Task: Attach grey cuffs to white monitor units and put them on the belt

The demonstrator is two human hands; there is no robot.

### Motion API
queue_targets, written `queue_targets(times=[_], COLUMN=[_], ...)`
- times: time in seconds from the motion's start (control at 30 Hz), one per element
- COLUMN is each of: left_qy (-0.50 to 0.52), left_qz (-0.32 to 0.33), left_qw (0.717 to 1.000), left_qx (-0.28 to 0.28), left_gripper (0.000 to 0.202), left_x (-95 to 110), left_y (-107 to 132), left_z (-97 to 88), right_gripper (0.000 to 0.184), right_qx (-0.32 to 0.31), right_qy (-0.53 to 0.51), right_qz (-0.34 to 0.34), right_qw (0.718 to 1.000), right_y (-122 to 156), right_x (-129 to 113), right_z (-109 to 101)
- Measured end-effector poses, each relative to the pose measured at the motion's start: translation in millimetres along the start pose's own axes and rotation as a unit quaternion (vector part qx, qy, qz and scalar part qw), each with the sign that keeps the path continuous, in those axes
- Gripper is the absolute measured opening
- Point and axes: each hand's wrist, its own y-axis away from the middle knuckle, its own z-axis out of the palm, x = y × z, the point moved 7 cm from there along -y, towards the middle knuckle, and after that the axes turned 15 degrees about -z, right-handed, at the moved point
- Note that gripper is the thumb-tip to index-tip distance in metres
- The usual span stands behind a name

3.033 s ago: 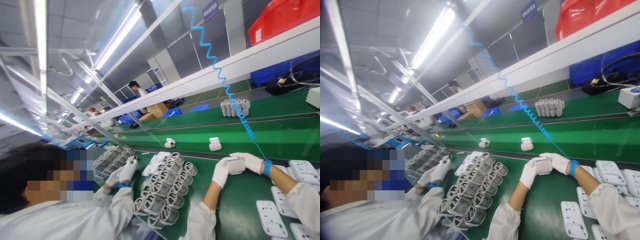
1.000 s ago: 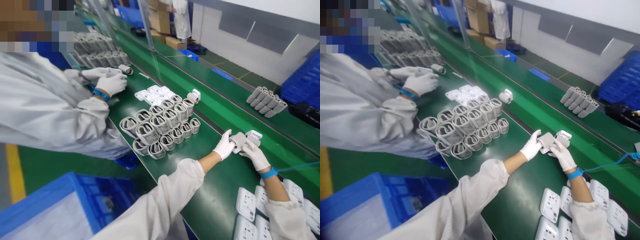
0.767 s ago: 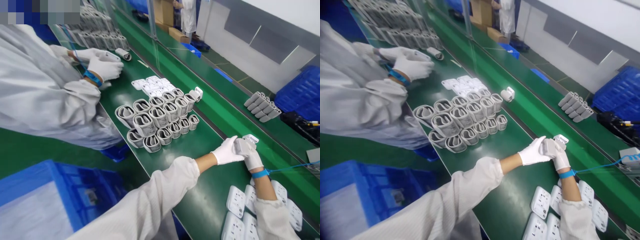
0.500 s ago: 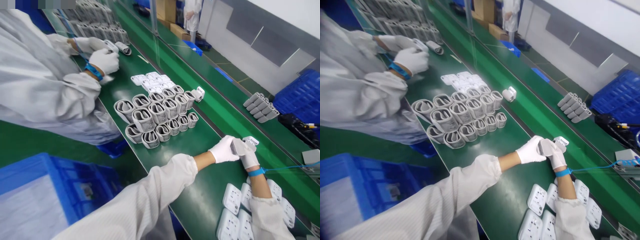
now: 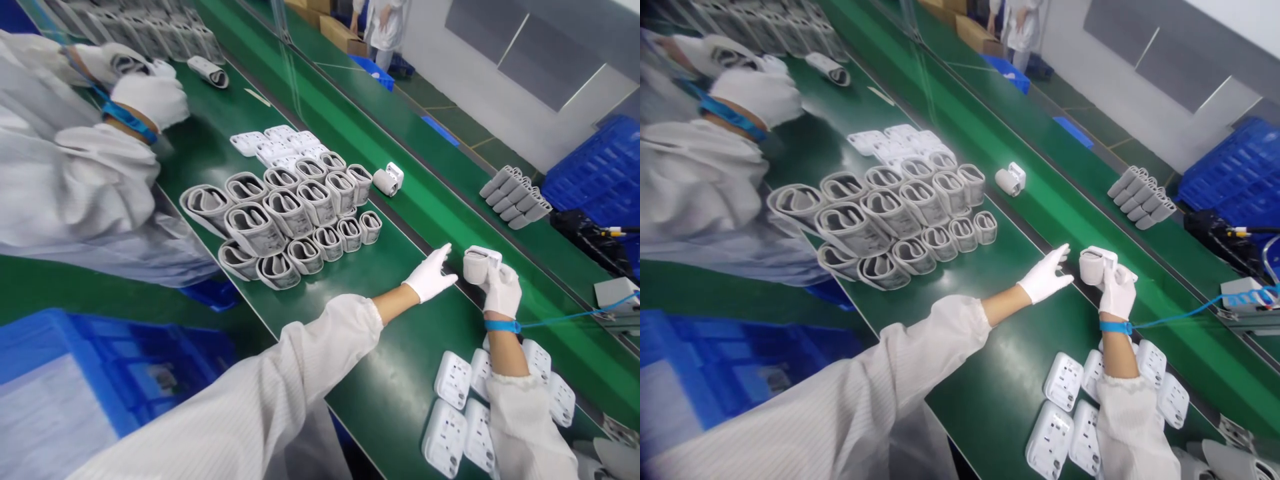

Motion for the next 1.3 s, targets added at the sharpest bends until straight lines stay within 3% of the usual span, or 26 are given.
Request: queue_targets(times=[0.07, 0.17, 0.27, 0.4, 0.77, 1.0, 1.3], left_qy=[-0.004, -0.064, -0.119, -0.115, -0.184, -0.229, -0.233], left_qz=[-0.006, 0.011, 0.028, 0.027, 0.073, 0.090, 0.096], left_qw=[1.000, 0.998, 0.991, 0.991, 0.978, 0.966, 0.965], left_qx=[-0.004, -0.029, -0.057, -0.062, -0.073, -0.079, -0.075], left_gripper=[0.084, 0.070, 0.055, 0.047, 0.032, 0.033, 0.031], left_x=[-6, -6, -3, 0, 11, 12, 10], left_y=[-1, 1, 5, 6, 11, 11, 11], left_z=[2.0, 8.0, 12.7, 11.8, 10.6, 14.3, 15.8], right_gripper=[0.054, 0.043, 0.038, 0.037, 0.041, 0.059, 0.067], right_qx=[0.064, 0.110, 0.153, 0.189, 0.146, -0.049, -0.047], right_qy=[0.078, 0.159, 0.182, 0.177, 0.219, 0.195, 0.198], right_qz=[0.004, 0.010, 0.010, -0.002, 0.003, 0.018, 0.069], right_qw=[0.995, 0.981, 0.971, 0.966, 0.965, 0.979, 0.977], right_y=[0, 0, -1, 0, -4, -11, -8], right_x=[-7, -22, -34, -38, -7, 28, 52], right_z=[-12, -21, -28, -33, -36, -6, -7])
